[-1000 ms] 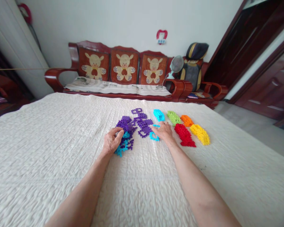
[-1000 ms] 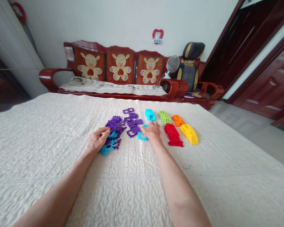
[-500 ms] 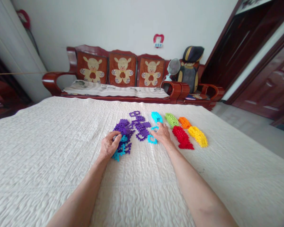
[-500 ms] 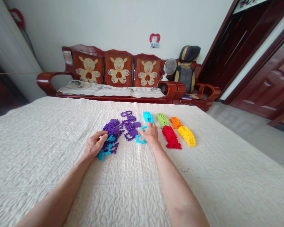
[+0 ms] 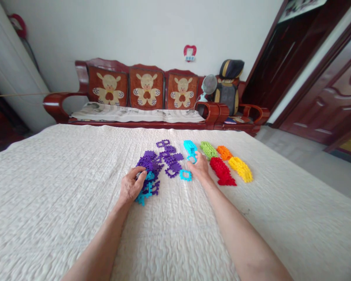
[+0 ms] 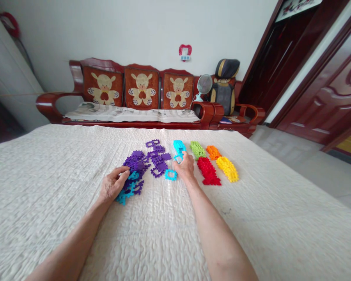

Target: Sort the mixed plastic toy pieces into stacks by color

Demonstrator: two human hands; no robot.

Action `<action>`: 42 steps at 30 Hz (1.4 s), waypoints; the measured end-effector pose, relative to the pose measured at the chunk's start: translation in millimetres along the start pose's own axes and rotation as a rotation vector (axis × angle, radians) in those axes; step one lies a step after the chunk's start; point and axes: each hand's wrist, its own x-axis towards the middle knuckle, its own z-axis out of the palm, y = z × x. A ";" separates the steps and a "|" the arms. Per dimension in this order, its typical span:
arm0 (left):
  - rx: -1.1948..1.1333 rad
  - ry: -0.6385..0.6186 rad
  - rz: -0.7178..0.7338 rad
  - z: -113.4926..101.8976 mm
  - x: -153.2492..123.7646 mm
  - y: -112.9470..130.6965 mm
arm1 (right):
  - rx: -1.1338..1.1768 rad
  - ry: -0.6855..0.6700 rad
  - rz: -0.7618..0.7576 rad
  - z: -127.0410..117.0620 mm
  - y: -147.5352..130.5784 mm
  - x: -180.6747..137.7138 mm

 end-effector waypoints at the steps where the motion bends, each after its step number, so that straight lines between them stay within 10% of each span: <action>1: 0.003 0.001 -0.002 -0.1 0.0 0.2 | 0.040 0.027 0.020 0.4 1.4 4.0; 10: 0.003 -0.004 0.008 -0.6 0.2 1.1 | 0.128 0.216 0.095 13.2 7.4 46.6; 42: 0.019 -0.015 -0.015 -1.1 0.5 2.1 | 0.062 0.191 0.076 33.1 17.8 48.4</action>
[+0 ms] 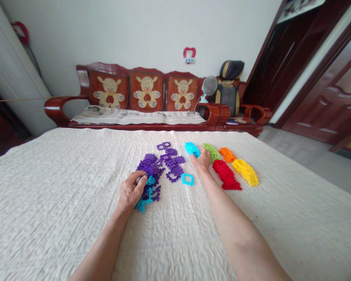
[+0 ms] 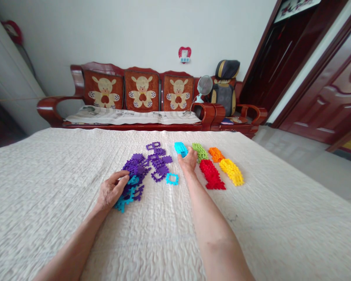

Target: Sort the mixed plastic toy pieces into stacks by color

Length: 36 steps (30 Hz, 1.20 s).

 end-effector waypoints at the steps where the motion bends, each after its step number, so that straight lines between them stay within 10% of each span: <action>1: 0.002 0.000 0.000 0.1 0.0 -0.3 | 0.028 0.032 0.001 0.9 1.1 0.1; 10: -0.024 0.011 0.022 2.7 0.5 -5.9 | 0.201 0.116 0.087 -11.8 3.2 -6.2; 23: -0.041 0.014 0.042 5.8 3.1 -11.6 | 0.341 -0.547 -0.231 -76.4 -3.6 -79.8; 30: -0.021 0.011 0.042 4.9 2.8 -10.1 | 0.156 -0.502 -0.528 -76.5 -7.1 -92.5; 36: -0.008 0.006 0.043 3.8 1.8 -8.9 | 0.185 -0.334 -0.493 -71.0 0.4 -88.1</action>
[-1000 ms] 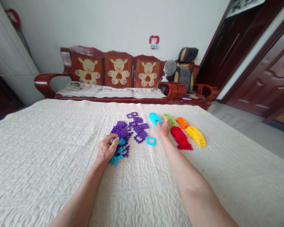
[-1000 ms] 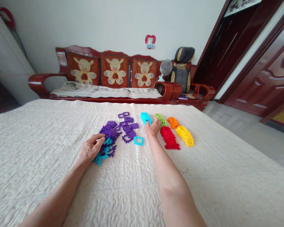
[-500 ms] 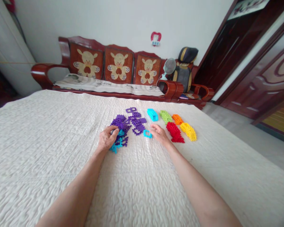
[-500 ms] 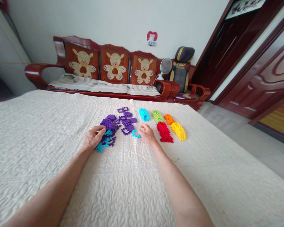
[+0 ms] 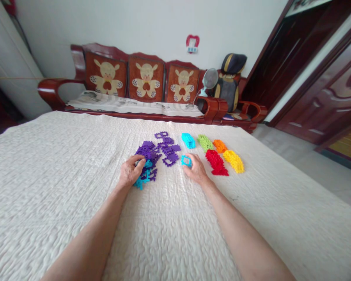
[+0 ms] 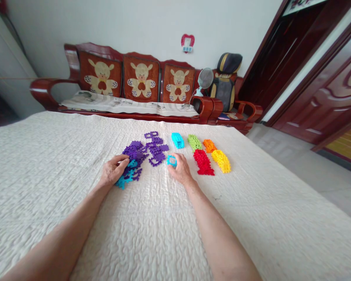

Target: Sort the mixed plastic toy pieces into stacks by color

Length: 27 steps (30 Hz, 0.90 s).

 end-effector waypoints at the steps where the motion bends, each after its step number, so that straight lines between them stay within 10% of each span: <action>1: 0.001 -0.001 0.004 -0.1 0.0 -0.2 | -0.019 0.041 0.021 -0.3 2.4 0.6; 13: 0.019 -0.007 0.001 -1.1 0.5 1.2 | -0.435 0.027 0.453 -6.2 -15.5 4.1; 27: 0.008 -0.001 -0.003 -0.6 0.7 1.8 | -0.208 0.173 0.250 6.2 15.6 9.5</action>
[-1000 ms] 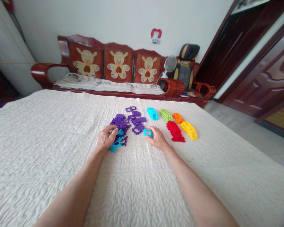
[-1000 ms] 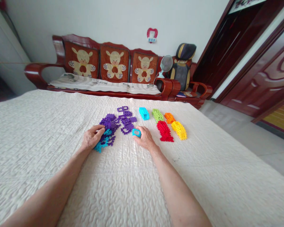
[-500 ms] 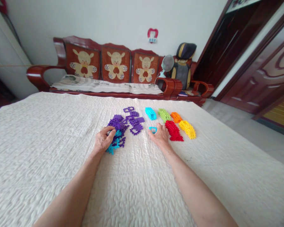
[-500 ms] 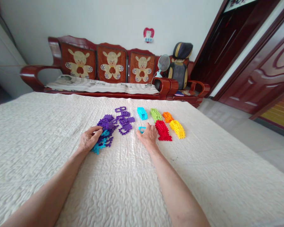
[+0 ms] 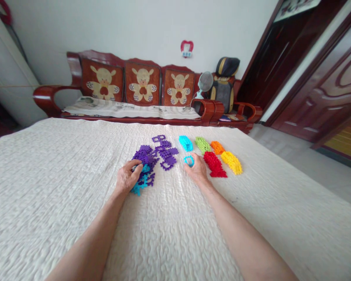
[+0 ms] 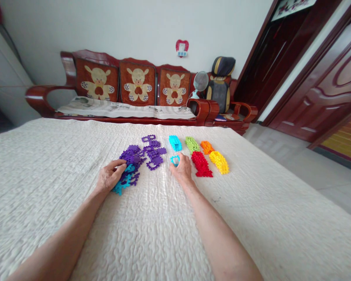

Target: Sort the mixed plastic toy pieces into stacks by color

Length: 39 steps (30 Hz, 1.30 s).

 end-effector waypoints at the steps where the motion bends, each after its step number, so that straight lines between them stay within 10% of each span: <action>1: -0.002 -0.002 -0.002 -0.1 -0.1 0.2 | 0.025 0.015 0.004 1.8 1.6 5.3; 13: -0.006 0.004 0.000 0.0 -1.4 0.6 | 0.063 0.159 0.131 36.4 6.4 70.1; 39: -0.314 0.210 -0.278 -1.6 5.5 -8.3 | 0.133 0.158 -0.097 35.0 -11.2 68.4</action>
